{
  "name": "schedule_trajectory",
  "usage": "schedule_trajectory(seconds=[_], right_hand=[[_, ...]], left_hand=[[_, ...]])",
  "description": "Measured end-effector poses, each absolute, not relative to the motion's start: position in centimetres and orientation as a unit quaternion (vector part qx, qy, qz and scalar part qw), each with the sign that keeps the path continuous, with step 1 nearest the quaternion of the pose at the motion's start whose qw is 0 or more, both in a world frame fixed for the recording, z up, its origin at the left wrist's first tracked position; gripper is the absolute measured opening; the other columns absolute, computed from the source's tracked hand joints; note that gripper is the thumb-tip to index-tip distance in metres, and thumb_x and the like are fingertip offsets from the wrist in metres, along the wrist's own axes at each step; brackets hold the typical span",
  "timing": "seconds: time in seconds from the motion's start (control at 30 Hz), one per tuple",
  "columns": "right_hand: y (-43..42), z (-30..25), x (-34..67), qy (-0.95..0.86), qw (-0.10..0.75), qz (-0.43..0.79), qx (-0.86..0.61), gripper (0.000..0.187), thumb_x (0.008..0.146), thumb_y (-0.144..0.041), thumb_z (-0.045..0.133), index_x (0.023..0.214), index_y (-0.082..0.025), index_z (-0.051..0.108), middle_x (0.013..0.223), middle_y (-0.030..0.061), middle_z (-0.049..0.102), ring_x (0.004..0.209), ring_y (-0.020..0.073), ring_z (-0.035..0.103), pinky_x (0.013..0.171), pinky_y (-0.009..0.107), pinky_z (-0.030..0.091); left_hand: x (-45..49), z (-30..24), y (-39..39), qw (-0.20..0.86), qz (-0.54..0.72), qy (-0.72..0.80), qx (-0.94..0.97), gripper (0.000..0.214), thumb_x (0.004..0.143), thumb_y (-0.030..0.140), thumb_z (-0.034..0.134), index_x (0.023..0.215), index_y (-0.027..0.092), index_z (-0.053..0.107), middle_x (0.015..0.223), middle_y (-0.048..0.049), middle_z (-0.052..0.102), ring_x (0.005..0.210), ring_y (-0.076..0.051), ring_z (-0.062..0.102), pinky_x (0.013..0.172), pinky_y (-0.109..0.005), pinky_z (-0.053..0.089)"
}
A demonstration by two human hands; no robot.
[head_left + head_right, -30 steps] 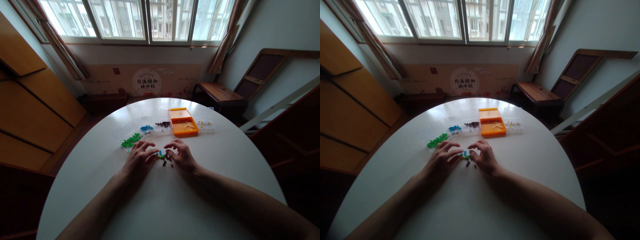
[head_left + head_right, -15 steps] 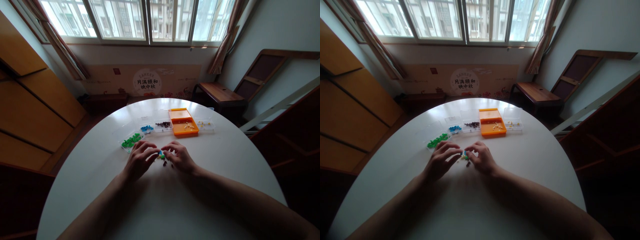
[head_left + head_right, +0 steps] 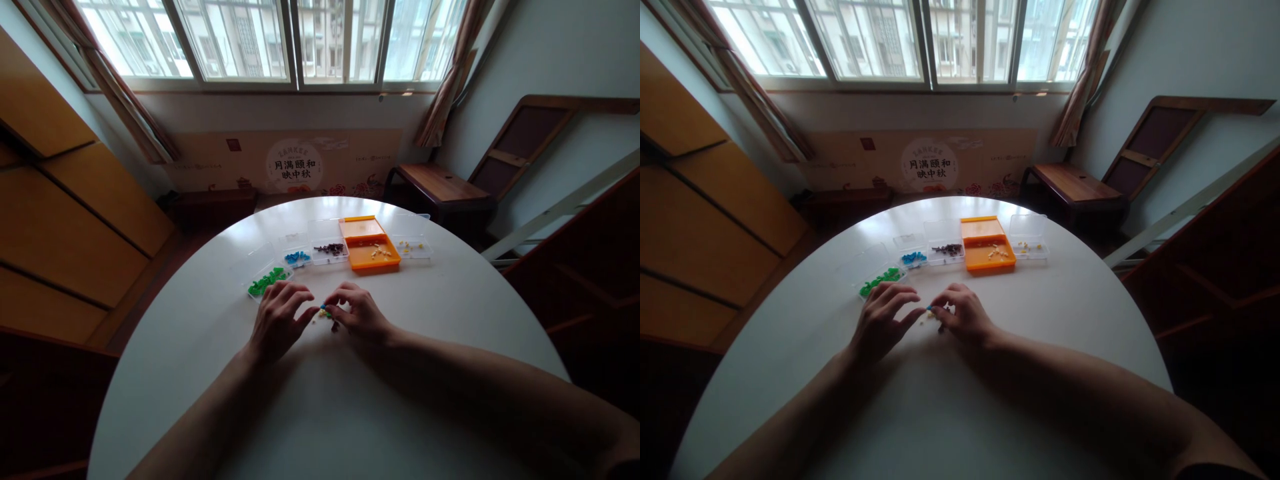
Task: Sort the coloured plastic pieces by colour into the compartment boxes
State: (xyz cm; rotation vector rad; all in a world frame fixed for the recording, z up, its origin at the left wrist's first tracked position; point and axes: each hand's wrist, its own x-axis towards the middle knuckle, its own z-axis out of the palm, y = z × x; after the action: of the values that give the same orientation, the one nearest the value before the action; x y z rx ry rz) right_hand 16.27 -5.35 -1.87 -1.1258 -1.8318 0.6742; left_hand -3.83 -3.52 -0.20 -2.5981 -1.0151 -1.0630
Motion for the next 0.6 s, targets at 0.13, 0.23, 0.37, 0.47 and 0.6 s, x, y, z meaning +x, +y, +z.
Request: schedule_trajectory(seconds=[0.13,0.23,0.37,0.47,0.6], right_hand=[[-2.4,-1.0,15.3,-0.771,0.405,0.212,-0.444,0.005,0.081,-0.018,0.067,0.08,-0.018,0.072,0.078,0.0026,0.061,0.075,0.015,0.057,0.073,0.029,0.045],[1.2,-0.1,13.9,-0.774,0.402,0.149,-0.465,0.006,0.082,-0.018,0.066,0.08,-0.019,0.072,0.083,0.0046,0.063,0.083,0.0177,0.057,0.081,0.033,0.044],[5.6,0.8,12.2,-0.756,0.393,0.115,-0.511,0.012,0.086,-0.022,0.062,0.087,-0.019,0.073,0.087,0.0061,0.065,0.086,0.0194,0.058,0.082,0.035,0.044],[6.9,0.7,11.9,-0.739,0.407,0.122,-0.523,0.016,0.087,-0.023,0.06,0.092,-0.018,0.074,0.091,0.0072,0.066,0.083,0.0182,0.058,0.079,0.033,0.045],[5.9,-0.4,12.8,-0.733,0.429,0.124,-0.513,0.014,0.085,-0.02,0.061,0.09,-0.019,0.074,0.088,0.0059,0.066,0.08,0.0176,0.059,0.08,0.033,0.046]], left_hand=[[-4.4,-0.3,-3.6,0.093,-0.347,-0.412,-0.837,0.008,0.084,0.025,0.063,0.08,0.019,0.06,0.086,-0.0041,0.067,0.088,-0.022,0.056,0.08,-0.037,0.043],[-4.6,-0.5,-3.6,0.092,-0.335,-0.441,-0.828,0.006,0.085,0.023,0.061,0.08,0.019,0.059,0.087,-0.0052,0.066,0.088,-0.023,0.056,0.08,-0.038,0.043],[-4.9,-0.7,-3.5,0.08,-0.329,-0.439,-0.832,0.007,0.085,0.023,0.059,0.08,0.019,0.06,0.087,-0.0062,0.065,0.088,-0.024,0.055,0.079,-0.039,0.044],[-4.9,-0.9,-3.4,0.056,-0.32,-0.419,-0.848,0.006,0.086,0.021,0.057,0.085,0.018,0.063,0.091,-0.0067,0.066,0.089,-0.024,0.055,0.082,-0.04,0.044],[-4.6,-1.1,-3.4,0.02,-0.291,-0.367,-0.883,0.023,0.089,0.017,0.051,0.108,0.02,0.064,0.106,-0.0066,0.067,0.1,-0.023,0.054,0.088,-0.04,0.043]])
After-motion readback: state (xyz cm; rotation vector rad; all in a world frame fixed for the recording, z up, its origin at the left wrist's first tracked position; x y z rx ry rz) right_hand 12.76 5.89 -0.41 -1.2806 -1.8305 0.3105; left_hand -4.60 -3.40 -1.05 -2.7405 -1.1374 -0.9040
